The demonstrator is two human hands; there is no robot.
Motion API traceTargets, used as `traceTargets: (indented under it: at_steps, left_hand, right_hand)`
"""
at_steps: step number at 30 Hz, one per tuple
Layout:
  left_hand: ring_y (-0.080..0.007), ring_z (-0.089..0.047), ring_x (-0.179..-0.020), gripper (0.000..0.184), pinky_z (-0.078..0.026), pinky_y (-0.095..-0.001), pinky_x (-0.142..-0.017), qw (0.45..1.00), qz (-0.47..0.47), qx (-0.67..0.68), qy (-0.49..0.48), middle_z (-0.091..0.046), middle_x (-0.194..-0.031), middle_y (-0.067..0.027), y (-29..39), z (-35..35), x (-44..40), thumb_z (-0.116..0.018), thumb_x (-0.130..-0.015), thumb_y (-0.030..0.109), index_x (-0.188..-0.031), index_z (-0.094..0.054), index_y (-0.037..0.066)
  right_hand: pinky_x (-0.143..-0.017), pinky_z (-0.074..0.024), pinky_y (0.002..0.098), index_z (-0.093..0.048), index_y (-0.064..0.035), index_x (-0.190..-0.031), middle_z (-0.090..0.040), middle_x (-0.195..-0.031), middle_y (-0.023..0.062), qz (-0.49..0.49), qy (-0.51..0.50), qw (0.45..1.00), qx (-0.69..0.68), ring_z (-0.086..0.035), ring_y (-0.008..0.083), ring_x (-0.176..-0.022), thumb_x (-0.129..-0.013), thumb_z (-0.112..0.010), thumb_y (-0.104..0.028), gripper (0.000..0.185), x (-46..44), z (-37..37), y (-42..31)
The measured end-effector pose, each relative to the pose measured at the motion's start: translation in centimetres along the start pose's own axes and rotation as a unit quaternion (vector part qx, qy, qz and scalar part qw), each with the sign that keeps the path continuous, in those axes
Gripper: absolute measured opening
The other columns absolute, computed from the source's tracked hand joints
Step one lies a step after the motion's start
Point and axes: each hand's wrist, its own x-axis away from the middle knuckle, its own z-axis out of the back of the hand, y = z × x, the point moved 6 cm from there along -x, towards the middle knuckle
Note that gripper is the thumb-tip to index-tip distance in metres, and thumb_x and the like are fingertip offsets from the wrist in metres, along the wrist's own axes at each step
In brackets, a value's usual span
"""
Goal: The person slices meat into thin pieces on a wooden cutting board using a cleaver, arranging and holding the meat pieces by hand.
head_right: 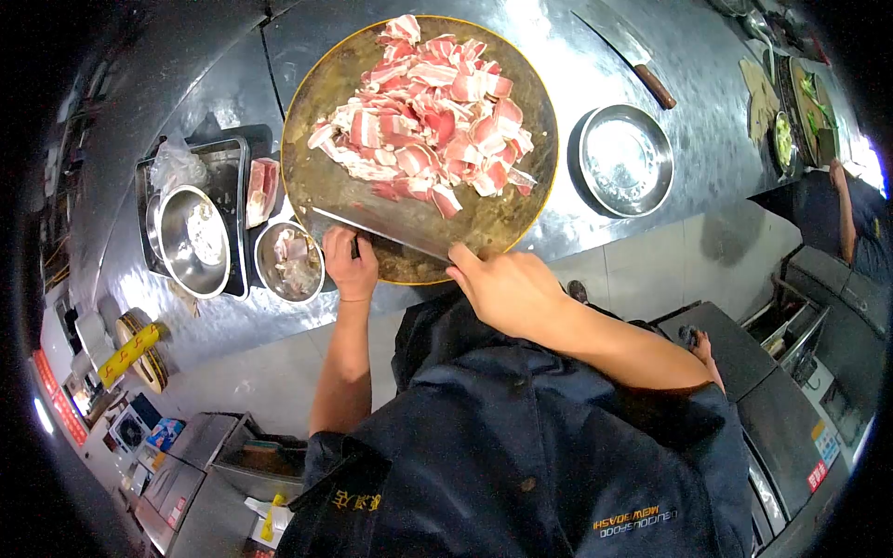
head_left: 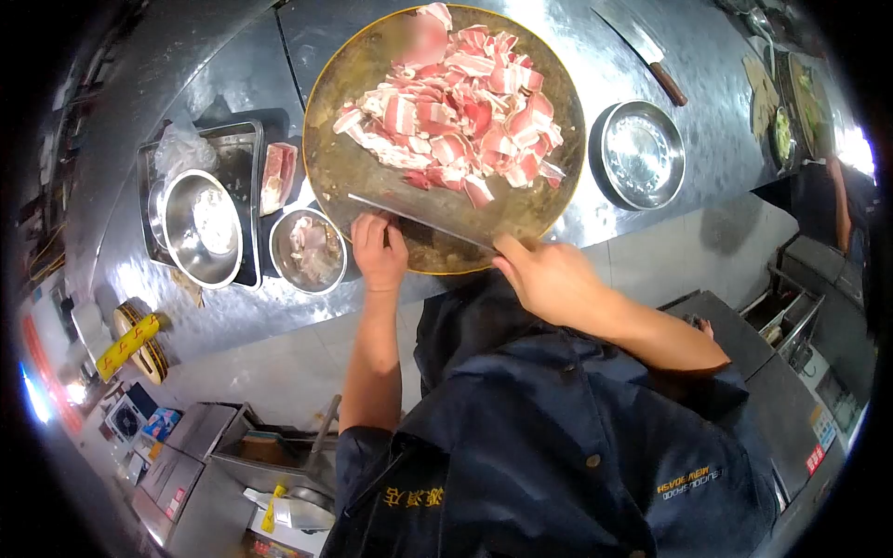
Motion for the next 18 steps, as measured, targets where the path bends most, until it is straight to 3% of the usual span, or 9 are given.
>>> traceTargets:
  at_steps: [5, 7, 11, 13, 15, 17, 18]
  left_hand:
    - [-0.0426, -0.066, -0.097, 0.039, -0.053, -0.0505, -0.089, 1.0, -0.028, -0.01, -0.001, -0.07, -0.111, -0.0187, 0.6, -0.2, -0.6, -0.065, -0.082, -0.003, -0.12, -0.072, 0.0]
    - [-0.0425, -0.066, -0.098, 0.039, -0.053, -0.0503, -0.089, 0.999, -0.032, -0.005, 0.0, -0.071, -0.112, -0.0186, 1.0, -0.2, -0.9, -0.065, -0.083, -0.002, -0.121, -0.072, -0.001]
    - [-0.0428, -0.067, -0.099, 0.038, -0.054, -0.0503, -0.089, 1.0, -0.024, -0.005, 0.007, -0.071, -0.114, -0.0194, 0.5, -0.2, -0.8, -0.063, -0.087, -0.001, -0.124, -0.071, -0.002]
    - [-0.0448, -0.067, -0.103, 0.033, -0.054, -0.0513, -0.095, 0.999, -0.046, 0.002, 0.011, -0.073, -0.117, -0.0216, 0.6, -0.1, -0.8, -0.066, -0.091, 0.001, -0.123, -0.071, -0.003]
    - [-0.0442, -0.066, -0.1, 0.03, -0.053, -0.0517, -0.091, 0.999, -0.035, -0.002, -0.003, -0.071, -0.114, -0.0212, 0.2, -0.2, -0.3, -0.065, -0.089, 0.0, -0.119, -0.071, -0.002]
    - [-0.0436, -0.065, -0.096, 0.028, -0.053, -0.052, -0.087, 0.999, -0.03, -0.007, -0.011, -0.07, -0.112, -0.0208, -0.2, -0.4, 0.2, -0.064, -0.087, -0.001, -0.115, -0.07, -0.001]
    - [-0.0437, -0.066, -0.097, 0.025, -0.053, -0.052, -0.087, 1.0, -0.029, -0.003, -0.002, -0.07, -0.112, -0.0205, -0.7, -0.5, 0.5, -0.064, -0.088, 0.0, -0.113, -0.07, -0.001]
  right_hand:
    - [-0.058, -0.0584, 0.0528, -0.055, -0.0067, -0.112, -0.071, -0.078, 0.0203, 0.001, -0.015, 1.0, 0.0, -0.073, 0.0421, -0.069, -0.109, -0.055, -0.032, 0.025, -2.2, -1.0, -2.5]
    - [-0.058, -0.0586, 0.0521, -0.054, -0.0063, -0.11, -0.071, -0.078, 0.0208, 0.032, 0.002, 0.999, -0.006, -0.074, 0.0415, -0.07, -0.11, -0.053, -0.032, 0.026, -3.9, -2.9, -2.6]
    - [-0.059, -0.059, 0.0512, -0.054, -0.0049, -0.11, -0.071, -0.08, 0.0224, 0.0, -0.034, 0.999, 0.01, -0.074, 0.0422, -0.07, -0.11, -0.052, -0.033, 0.028, -1.5, -1.0, -2.1]
    - [-0.059, -0.0589, 0.0512, -0.054, -0.0047, -0.11, -0.071, -0.082, 0.0229, -0.004, -0.04, 0.999, 0.012, -0.074, 0.0423, -0.07, -0.11, -0.052, -0.034, 0.029, -1.3, -1.1, -1.8]
    - [-0.059, -0.0588, 0.0512, -0.054, -0.0044, -0.11, -0.071, -0.083, 0.0234, -0.01, -0.051, 0.999, 0.008, -0.073, 0.0423, -0.07, -0.11, -0.052, -0.034, 0.03, -2.2, -2.9, -1.3]
    - [-0.054, -0.0555, 0.0524, -0.054, -0.0061, -0.107, -0.07, -0.079, 0.0198, 0.064, 0.047, 0.997, -0.014, -0.069, 0.0434, -0.062, -0.108, -0.058, -0.036, 0.03, -6.1, -6.0, -1.1]
    - [-0.054, -0.0549, 0.0534, -0.054, -0.0057, -0.105, -0.07, -0.077, 0.0203, 0.061, 0.05, 0.997, -0.024, -0.069, 0.0437, -0.062, -0.108, -0.058, -0.036, 0.031, -6.6, -5.4, -1.5]
